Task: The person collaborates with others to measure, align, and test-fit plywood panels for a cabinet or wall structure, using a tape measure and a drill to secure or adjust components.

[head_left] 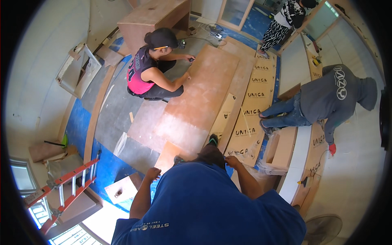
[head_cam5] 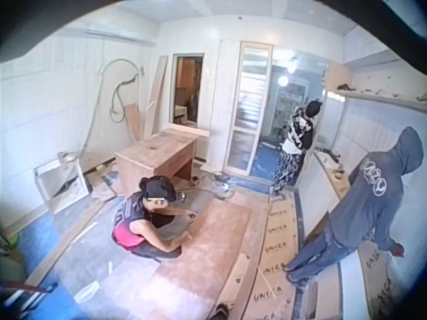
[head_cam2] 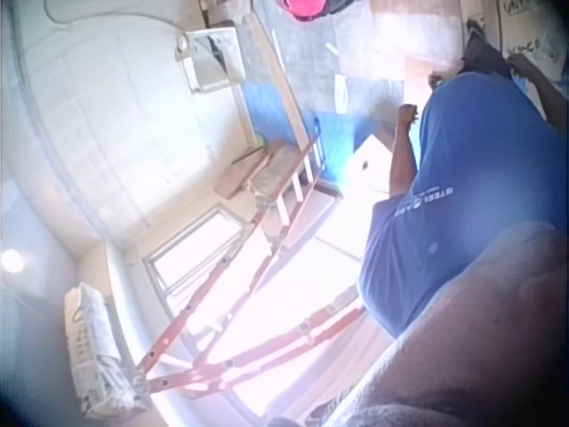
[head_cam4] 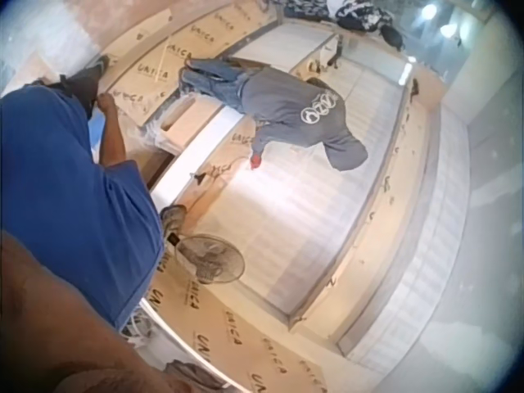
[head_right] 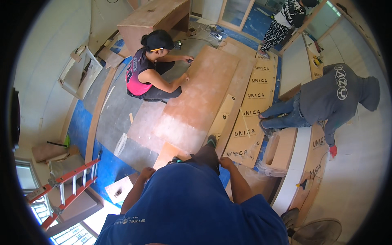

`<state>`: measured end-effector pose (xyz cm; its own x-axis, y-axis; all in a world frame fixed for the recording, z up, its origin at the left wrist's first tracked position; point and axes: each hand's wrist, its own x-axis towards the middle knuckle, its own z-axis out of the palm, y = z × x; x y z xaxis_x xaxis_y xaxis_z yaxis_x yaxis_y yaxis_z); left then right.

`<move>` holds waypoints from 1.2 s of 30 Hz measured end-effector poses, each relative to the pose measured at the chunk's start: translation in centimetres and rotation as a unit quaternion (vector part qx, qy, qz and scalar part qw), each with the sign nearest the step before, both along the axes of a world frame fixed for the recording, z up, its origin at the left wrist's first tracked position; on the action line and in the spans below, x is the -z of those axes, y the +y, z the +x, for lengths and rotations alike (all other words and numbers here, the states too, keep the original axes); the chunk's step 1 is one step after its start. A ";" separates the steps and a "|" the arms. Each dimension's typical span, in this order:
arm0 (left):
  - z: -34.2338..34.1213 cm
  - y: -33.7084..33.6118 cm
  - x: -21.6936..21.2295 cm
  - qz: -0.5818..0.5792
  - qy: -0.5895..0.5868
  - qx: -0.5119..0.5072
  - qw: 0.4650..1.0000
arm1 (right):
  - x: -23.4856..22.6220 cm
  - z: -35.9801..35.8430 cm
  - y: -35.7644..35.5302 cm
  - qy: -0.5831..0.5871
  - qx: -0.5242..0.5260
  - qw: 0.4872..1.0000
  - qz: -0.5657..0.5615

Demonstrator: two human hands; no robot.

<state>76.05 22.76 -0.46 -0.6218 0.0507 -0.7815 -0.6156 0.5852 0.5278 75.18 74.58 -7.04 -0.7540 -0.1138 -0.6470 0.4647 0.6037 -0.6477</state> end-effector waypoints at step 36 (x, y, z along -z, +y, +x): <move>-8.1 0.8 10.0 -0.032 -0.280 0.135 0.950 | -1.2 8.0 8.2 -0.261 0.348 0.899 -0.058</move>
<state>67.95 23.54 -10.43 -0.0792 0.0915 -0.9927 -0.6123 0.7813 0.1209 83.19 82.73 -5.88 -0.2661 0.1778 -0.9474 0.9623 -0.0076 -0.2718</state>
